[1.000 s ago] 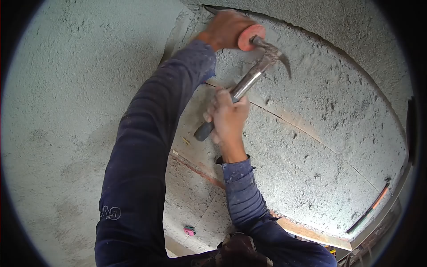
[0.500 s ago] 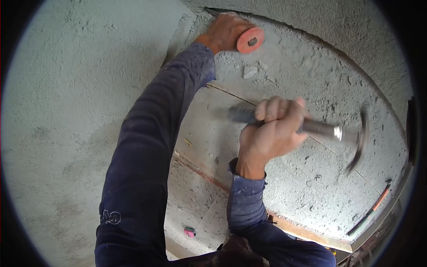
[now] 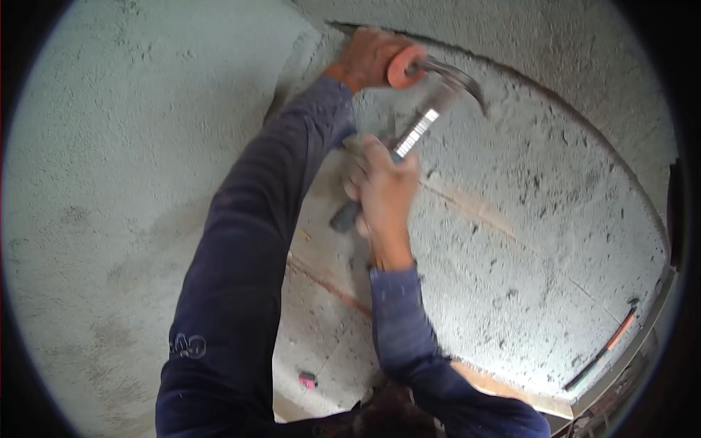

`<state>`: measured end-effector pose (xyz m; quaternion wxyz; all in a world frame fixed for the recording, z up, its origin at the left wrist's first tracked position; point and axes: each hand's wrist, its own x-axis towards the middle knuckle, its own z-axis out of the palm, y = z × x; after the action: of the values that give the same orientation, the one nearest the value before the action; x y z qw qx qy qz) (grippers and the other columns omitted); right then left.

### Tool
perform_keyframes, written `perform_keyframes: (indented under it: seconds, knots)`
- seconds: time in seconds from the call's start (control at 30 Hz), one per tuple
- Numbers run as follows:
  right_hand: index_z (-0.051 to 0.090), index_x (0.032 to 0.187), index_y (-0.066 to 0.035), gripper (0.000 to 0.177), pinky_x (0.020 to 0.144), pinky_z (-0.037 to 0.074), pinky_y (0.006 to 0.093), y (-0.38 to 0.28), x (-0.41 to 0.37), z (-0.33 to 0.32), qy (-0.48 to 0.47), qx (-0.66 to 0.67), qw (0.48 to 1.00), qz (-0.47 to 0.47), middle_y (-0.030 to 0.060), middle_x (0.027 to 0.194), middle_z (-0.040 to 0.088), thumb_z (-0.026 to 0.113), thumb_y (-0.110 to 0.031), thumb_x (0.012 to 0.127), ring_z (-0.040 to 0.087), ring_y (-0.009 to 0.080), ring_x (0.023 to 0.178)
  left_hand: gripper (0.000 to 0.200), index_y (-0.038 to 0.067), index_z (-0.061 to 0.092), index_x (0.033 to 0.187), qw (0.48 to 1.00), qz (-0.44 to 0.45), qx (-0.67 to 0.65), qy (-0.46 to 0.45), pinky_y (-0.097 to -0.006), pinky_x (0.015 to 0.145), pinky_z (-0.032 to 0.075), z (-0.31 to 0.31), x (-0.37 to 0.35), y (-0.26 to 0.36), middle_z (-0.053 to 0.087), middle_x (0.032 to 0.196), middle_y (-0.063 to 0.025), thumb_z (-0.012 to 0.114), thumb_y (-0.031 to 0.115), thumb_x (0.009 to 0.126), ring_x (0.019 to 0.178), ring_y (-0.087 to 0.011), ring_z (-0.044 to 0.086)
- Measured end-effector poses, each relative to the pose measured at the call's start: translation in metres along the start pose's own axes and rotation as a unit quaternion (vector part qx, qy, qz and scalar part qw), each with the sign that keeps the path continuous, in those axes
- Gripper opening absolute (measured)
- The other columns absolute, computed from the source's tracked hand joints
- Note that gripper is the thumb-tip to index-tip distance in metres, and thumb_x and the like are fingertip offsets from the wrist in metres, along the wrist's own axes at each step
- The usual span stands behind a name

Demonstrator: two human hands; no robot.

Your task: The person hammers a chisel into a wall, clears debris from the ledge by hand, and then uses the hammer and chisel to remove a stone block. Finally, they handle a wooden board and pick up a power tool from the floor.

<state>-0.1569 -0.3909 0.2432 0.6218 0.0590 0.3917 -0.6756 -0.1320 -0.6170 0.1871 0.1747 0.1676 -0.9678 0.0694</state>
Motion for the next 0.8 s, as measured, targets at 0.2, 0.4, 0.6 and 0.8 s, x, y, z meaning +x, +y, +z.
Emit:
perform_keyframes:
  seconds: [0.2,0.4,0.6,0.8]
  knots:
    - [0.044,0.085,-0.004,0.011,0.039,0.037,0.0259,0.022,0.010,-0.014,0.005,0.093,0.971,-0.221,-0.0006,0.060,0.045,0.050,-0.003,0.094,0.042,0.0082,0.044,0.036,0.019,0.073,0.097,1.000,0.007,0.002,0.026,-0.0402,0.069,0.055,-0.002,-0.003,-0.004,0.073,0.091,-0.0036,0.080,0.031,0.064,0.079,-0.0252,0.070]
    - [0.045,0.092,-0.001,0.007,0.040,0.040,0.0277,-0.004,-0.012,-0.012,0.068,0.149,0.960,-0.227,0.0031,0.062,0.049,0.051,-0.004,0.095,0.048,0.0115,0.046,0.038,0.018,0.074,0.098,0.999,-0.005,-0.012,0.030,-0.0403,0.071,0.055,0.003,-0.003,-0.008,0.073,0.092,-0.0058,0.081,0.029,0.063,0.082,-0.0251,0.070]
    - [0.050,0.098,0.002,0.005,0.039,0.038,0.0255,0.013,-0.003,-0.011,-0.013,-0.011,0.996,-0.082,0.0020,0.060,0.047,0.049,-0.003,0.095,0.045,0.0098,0.044,0.041,0.013,0.072,0.101,1.000,-0.022,-0.005,-0.004,-0.0402,0.074,0.055,0.004,-0.008,0.004,0.073,0.097,-0.0086,0.080,0.029,0.064,0.085,-0.0266,0.070]
    - [0.045,0.095,-0.002,0.007,0.037,0.035,0.0255,0.027,0.013,0.005,0.013,0.040,0.982,-0.182,0.0016,0.060,0.047,0.052,-0.004,0.095,0.044,0.0082,0.044,0.039,0.019,0.073,0.101,0.999,-0.026,-0.001,0.027,-0.0418,0.072,0.055,0.007,-0.003,-0.010,0.073,0.093,-0.0074,0.080,0.029,0.064,0.082,-0.0267,0.070]
